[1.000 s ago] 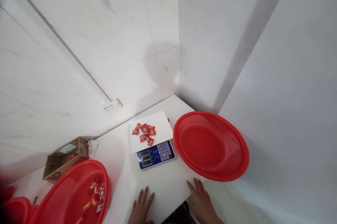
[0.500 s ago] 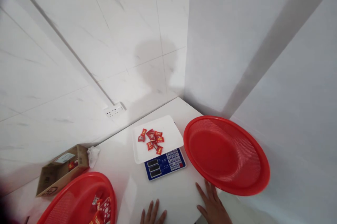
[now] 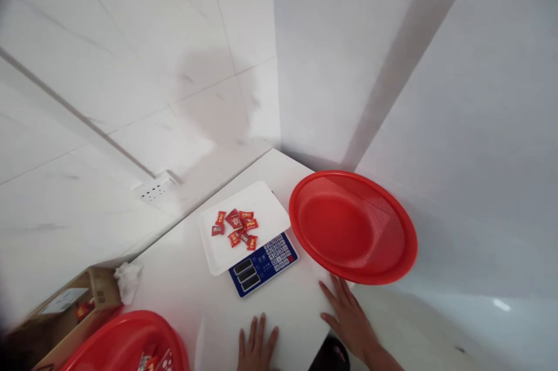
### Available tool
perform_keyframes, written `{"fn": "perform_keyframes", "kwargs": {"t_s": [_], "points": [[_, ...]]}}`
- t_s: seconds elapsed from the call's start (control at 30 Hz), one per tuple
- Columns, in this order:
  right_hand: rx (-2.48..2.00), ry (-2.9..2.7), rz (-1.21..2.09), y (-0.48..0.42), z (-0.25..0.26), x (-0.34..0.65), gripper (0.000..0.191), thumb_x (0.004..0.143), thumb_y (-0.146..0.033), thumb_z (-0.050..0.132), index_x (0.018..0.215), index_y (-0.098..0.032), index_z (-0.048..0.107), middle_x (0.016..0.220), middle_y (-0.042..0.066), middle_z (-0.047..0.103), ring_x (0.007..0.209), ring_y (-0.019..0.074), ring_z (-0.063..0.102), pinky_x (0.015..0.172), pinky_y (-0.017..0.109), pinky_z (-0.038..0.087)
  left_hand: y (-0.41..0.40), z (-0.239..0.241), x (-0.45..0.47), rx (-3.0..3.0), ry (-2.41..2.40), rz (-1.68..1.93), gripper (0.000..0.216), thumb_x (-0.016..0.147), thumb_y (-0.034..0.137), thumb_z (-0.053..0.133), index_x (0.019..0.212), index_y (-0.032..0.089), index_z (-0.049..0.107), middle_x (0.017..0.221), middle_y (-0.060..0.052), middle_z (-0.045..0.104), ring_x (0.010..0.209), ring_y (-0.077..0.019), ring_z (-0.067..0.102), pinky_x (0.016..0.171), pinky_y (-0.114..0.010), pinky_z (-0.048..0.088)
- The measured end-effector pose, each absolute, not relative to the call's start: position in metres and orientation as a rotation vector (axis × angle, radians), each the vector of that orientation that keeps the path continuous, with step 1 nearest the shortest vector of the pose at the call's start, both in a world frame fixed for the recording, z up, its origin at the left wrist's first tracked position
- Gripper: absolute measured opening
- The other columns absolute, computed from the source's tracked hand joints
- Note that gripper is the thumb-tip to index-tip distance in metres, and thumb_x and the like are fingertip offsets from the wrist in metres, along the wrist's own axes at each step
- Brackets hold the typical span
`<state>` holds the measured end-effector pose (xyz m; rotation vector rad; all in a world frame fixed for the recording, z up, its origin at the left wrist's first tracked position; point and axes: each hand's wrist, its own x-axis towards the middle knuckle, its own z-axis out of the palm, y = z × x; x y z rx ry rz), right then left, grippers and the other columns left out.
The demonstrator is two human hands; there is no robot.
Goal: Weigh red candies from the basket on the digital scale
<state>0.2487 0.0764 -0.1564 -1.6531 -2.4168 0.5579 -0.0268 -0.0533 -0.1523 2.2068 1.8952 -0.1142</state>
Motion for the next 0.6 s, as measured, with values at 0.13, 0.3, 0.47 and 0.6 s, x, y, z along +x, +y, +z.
{"fn": "perform_keyframes", "kwargs": {"t_s": [0.13,0.3,0.47,0.6], "points": [[-1.707,-2.293,0.582,0.054,-0.161,0.245,0.055,0.082,-0.048,0.041,0.130,-0.023,0.041,0.143,0.006,0.025,0.130,0.0282,0.022,0.101,0.044,0.034,-0.026,-0.143,-0.026,2.344,1.826,-0.043,0.067,0.080,0.036,0.045,0.136,0.032,0.009,0.142,-0.008,0.024,0.126,-0.0311,0.031,0.094,-0.057,0.030],[-1.714,-2.118,0.706,0.015,-0.164,0.260,0.046,0.085,-0.037,0.035,0.130,-0.023,0.040,0.142,0.004,0.030,0.128,0.0216,0.031,0.102,0.035,0.034,-0.019,-0.134,-0.010,2.517,1.968,0.019,0.059,0.083,0.033,0.040,0.137,0.030,0.016,0.142,-0.006,0.028,0.127,-0.0272,0.030,0.099,-0.053,0.022],[-1.896,-1.902,0.868,-0.006,-0.198,0.317,0.048,0.083,-0.036,0.034,0.128,-0.021,0.042,0.135,0.007,0.040,0.119,0.0211,0.044,0.096,0.030,0.041,-0.007,-0.124,0.003,2.756,1.921,-0.032,0.055,0.085,0.032,0.039,0.136,0.022,0.023,0.138,-0.008,0.037,0.126,-0.0206,0.034,0.100,-0.042,0.026],[-2.163,-1.822,1.033,-0.009,-0.244,0.370,0.045,0.080,-0.027,0.036,0.121,-0.015,0.050,0.124,0.012,0.051,0.109,0.0221,0.053,0.092,0.031,0.042,0.015,-0.117,0.017,2.973,1.718,-0.047,0.056,0.083,0.034,0.042,0.135,0.019,0.027,0.135,-0.007,0.042,0.125,-0.0190,0.035,0.099,-0.037,0.030]]}}
